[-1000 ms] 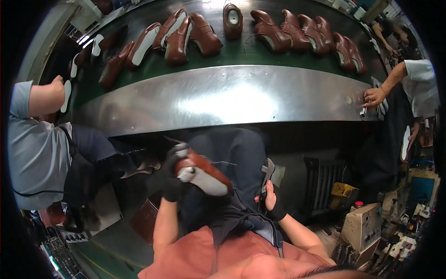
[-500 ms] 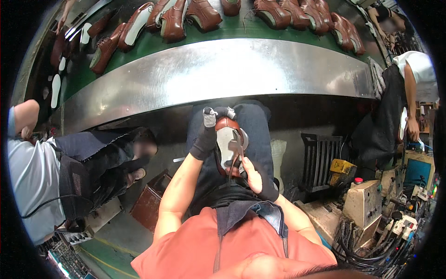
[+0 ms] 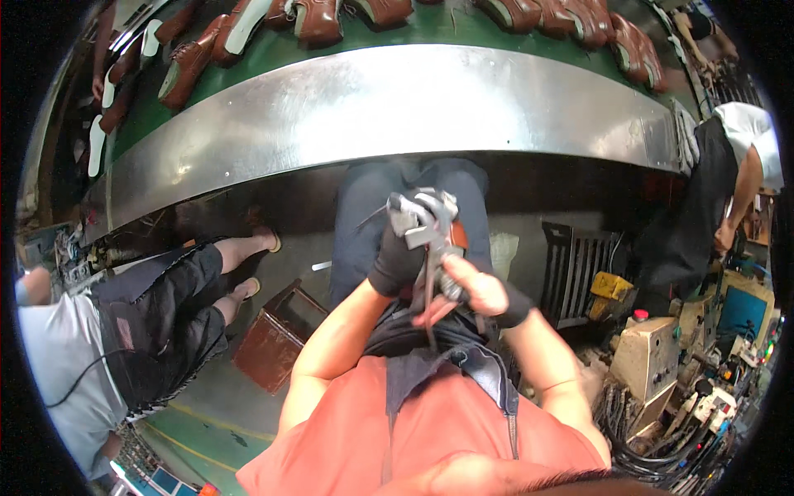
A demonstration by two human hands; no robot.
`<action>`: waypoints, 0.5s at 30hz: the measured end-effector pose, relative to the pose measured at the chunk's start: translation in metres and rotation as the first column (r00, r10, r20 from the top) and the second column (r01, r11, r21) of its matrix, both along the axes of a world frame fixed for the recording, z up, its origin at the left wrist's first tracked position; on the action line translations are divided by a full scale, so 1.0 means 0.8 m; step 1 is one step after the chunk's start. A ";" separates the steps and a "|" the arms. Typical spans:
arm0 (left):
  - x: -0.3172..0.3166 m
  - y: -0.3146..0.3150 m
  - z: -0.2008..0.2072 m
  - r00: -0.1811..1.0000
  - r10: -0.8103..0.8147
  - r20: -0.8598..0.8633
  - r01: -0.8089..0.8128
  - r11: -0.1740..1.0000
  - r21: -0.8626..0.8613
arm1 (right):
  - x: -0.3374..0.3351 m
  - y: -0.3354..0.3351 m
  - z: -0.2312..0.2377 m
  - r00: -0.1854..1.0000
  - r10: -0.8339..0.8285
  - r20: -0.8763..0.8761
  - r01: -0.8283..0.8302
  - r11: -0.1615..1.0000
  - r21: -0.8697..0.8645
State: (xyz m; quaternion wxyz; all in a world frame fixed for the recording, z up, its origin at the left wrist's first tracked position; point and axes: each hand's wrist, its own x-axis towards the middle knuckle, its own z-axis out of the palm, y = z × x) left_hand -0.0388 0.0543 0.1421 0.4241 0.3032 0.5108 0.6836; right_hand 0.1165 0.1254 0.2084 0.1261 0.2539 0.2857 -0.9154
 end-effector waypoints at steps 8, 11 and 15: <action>-0.042 0.029 -0.014 0.928 -0.083 -0.364 0.085 0.996 -0.010 | 0.057 -0.004 0.011 0.986 -0.023 0.164 -0.055 0.889 0.454; -0.036 0.030 -0.021 0.911 -0.057 -0.408 0.064 0.998 0.004 | 0.043 -0.019 -0.017 0.964 -0.177 0.201 0.094 0.926 0.365; -0.028 0.024 -0.016 0.879 -0.001 -0.477 -0.004 1.000 -0.010 | 0.037 -0.001 -0.017 0.977 -0.110 0.185 0.012 0.887 0.462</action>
